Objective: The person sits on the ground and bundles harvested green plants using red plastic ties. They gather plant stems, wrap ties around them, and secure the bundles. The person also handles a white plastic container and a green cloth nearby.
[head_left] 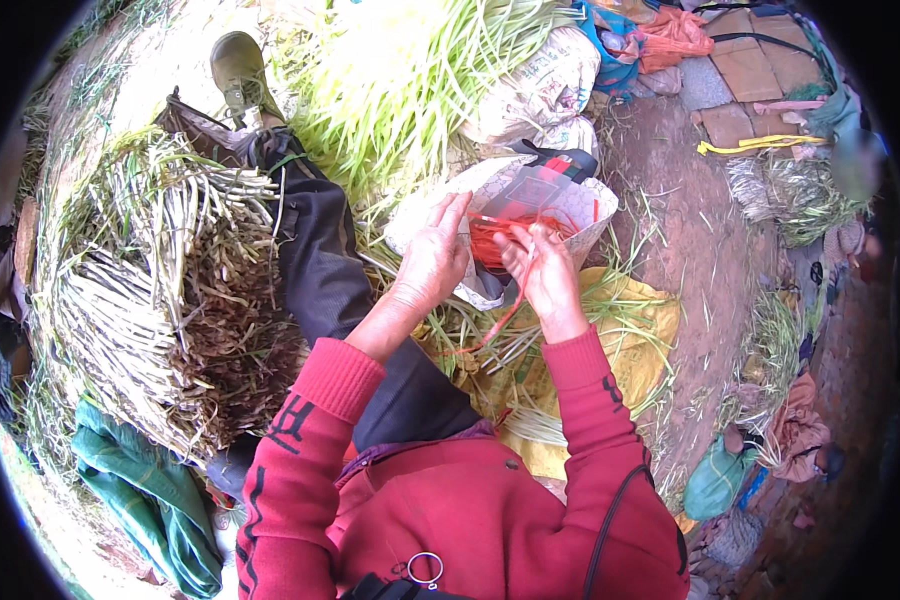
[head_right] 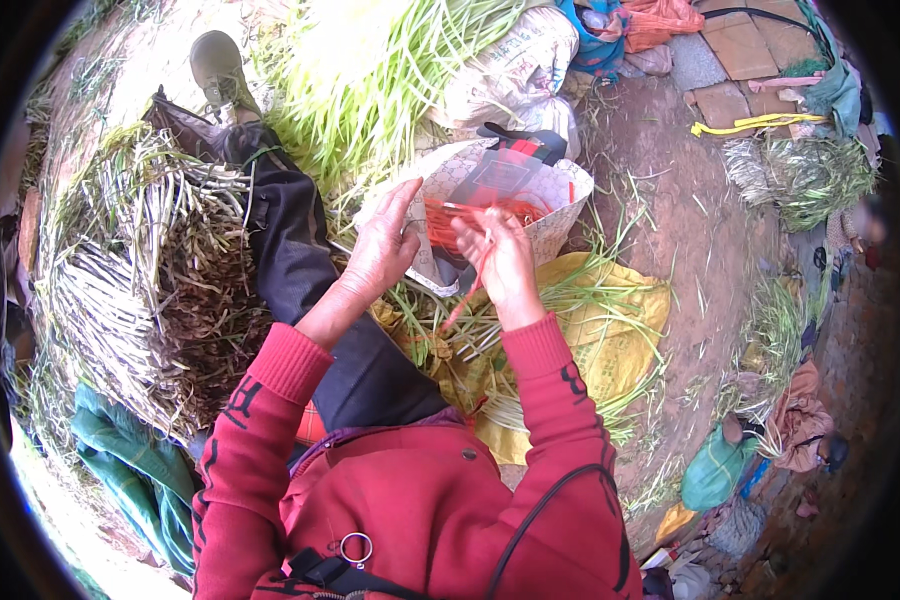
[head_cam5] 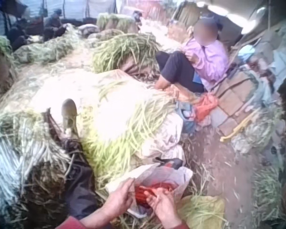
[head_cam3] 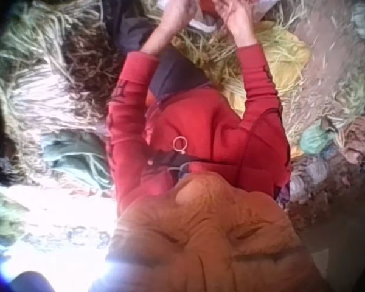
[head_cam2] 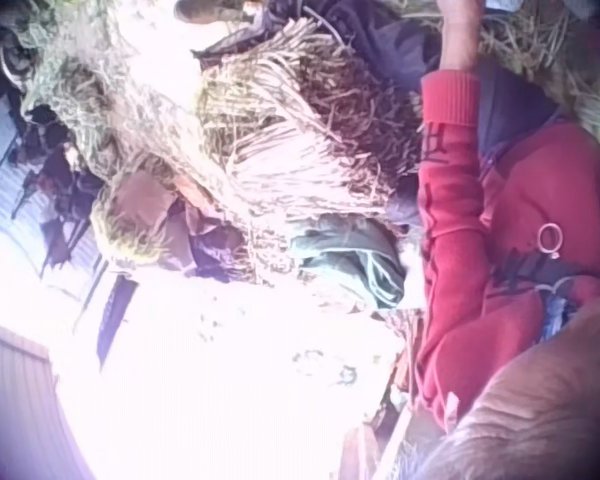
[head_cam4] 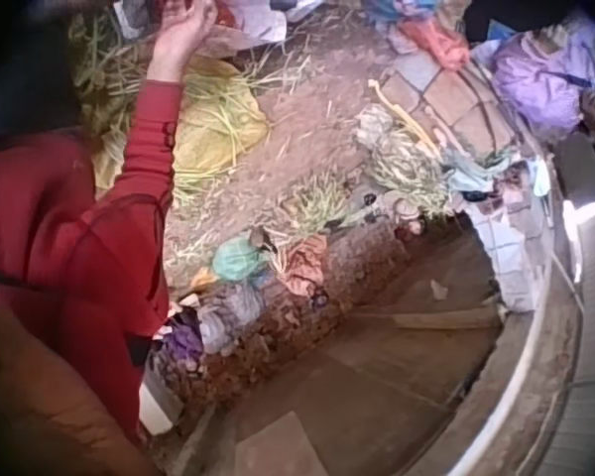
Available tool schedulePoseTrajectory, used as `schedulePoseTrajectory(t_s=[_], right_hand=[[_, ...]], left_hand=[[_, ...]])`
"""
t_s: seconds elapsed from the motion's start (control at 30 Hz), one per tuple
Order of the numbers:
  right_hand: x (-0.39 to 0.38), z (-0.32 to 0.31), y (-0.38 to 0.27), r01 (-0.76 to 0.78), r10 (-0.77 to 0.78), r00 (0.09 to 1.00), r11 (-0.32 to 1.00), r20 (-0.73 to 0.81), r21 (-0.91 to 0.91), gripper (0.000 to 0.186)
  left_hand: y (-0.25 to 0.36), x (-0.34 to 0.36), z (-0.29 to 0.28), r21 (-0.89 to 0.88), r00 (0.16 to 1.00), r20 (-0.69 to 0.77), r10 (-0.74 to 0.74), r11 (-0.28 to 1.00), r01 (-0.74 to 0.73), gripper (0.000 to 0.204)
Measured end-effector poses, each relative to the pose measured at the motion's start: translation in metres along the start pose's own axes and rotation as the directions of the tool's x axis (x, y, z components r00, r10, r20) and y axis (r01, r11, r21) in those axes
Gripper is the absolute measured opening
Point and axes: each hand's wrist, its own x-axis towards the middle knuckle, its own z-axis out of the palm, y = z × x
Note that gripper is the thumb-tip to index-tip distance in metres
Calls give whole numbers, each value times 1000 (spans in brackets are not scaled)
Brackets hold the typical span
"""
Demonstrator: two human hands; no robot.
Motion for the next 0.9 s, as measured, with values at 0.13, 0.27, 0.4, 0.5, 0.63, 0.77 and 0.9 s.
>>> schedulePoseTrajectory(t_s=[0.13, 0.27, 0.4, 0.5, 0.63, 0.77, 0.9], right_hand=[[33, 1, -20, 204, -204, 979, 953, -27, 225, 11], [-17, 79, -76, 593, -569, 801, 798, 188, -112, 12], [-88, 131, -68, 687, -403, 721, 521, 563, -507, 14], [-127, 145, -37, 804, -323, 592, 298, 738, -515, 7], [-168, 157, -3, 802, -97, 511, 412, 854, -433, 6], [-214, 174, 46, 778, 138, 439, 436, 888, -452, 7], [-261, 199, 103, 823, 291, 161, 488, 943, -291, 6]], left_hand=[[-4, -4, 3, 18, 997, 25, 69, 997, -69, 67], [40, -3, -32, 79, 970, -219, 102, 993, -87, 69], [100, -21, -71, 29, 913, -220, 343, 938, -346, 72], [102, -56, -84, -504, 990, 17, 142, 856, -114, 61], [86, -141, -116, -956, 992, 123, -34, 265, 127, 61], [94, -216, -147, -995, 986, -53, -156, 96, -39, 59], [103, -292, -182, -954, 891, -297, -344, 67, -292, 28]])
